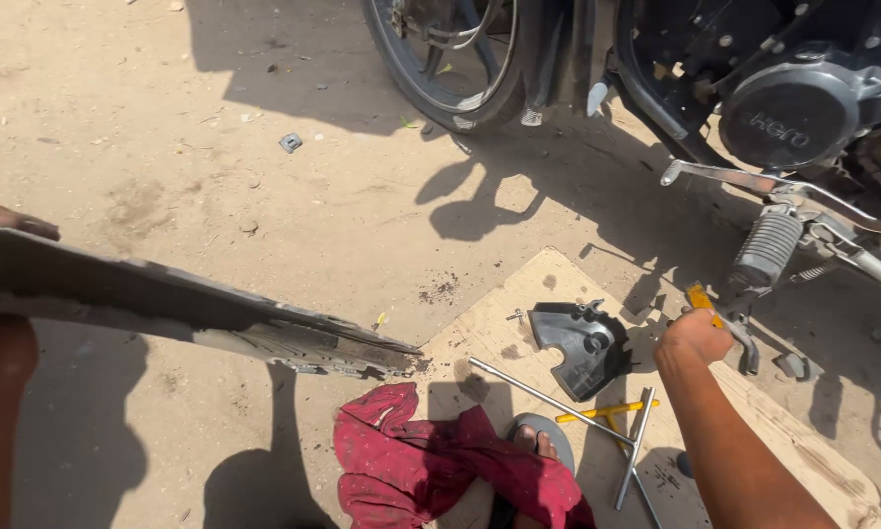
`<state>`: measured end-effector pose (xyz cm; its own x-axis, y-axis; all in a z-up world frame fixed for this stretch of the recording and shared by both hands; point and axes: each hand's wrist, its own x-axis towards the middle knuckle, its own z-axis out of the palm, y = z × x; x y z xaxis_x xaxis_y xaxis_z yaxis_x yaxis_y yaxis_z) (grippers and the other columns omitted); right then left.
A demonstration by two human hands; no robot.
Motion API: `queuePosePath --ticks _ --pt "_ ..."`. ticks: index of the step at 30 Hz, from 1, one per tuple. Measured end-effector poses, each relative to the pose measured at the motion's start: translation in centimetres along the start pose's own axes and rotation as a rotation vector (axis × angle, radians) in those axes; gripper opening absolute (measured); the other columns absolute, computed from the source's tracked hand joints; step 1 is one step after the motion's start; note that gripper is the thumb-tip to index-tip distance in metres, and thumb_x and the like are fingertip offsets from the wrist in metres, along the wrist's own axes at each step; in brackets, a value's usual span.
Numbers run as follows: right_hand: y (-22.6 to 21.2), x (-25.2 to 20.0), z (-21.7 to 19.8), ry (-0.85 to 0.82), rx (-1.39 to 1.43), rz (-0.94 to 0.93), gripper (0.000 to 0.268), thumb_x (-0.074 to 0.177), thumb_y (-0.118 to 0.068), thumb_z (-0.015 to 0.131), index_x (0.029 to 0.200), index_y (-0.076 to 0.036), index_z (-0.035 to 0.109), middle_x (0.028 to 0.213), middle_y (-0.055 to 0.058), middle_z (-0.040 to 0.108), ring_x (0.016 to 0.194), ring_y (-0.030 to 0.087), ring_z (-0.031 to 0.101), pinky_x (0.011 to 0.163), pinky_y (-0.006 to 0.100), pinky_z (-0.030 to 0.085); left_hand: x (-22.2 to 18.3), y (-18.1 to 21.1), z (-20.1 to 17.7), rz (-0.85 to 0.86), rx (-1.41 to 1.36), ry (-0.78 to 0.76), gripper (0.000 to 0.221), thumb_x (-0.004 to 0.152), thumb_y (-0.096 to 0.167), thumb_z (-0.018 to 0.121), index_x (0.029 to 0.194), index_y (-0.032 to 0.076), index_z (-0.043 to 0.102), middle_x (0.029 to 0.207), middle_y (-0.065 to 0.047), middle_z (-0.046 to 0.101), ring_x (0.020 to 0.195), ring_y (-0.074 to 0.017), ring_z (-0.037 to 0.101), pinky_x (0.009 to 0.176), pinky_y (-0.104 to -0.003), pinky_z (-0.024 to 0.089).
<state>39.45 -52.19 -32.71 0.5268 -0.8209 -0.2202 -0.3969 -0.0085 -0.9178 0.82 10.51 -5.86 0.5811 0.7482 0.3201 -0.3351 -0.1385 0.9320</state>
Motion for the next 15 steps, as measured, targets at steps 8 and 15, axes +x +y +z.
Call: queuePosePath --ticks 8,15 --pt "-0.2 -17.4 -4.0 -0.866 0.091 -0.685 0.025 0.101 -0.019 0.062 0.097 0.003 0.073 0.064 0.007 0.06 0.053 0.009 0.049 0.05 0.03 0.039 -6.3 8.2 7.9 -0.006 0.169 0.042 0.031 0.09 0.034 0.048 0.092 0.009 0.066 0.091 -0.011 0.065 0.095 -0.0275 0.068 0.092 -0.048 0.054" --pt "3.9 -26.5 -7.9 -1.254 -0.223 -1.246 0.019 0.092 -0.016 0.069 0.084 0.0 0.065 0.075 0.018 0.063 0.066 0.033 0.065 0.063 0.04 0.05 -6.2 8.2 7.2 -0.055 0.241 0.192 0.031 0.087 0.041 0.05 0.092 0.013 0.064 0.086 -0.005 0.064 0.094 -0.0229 0.069 0.089 -0.049 0.053"
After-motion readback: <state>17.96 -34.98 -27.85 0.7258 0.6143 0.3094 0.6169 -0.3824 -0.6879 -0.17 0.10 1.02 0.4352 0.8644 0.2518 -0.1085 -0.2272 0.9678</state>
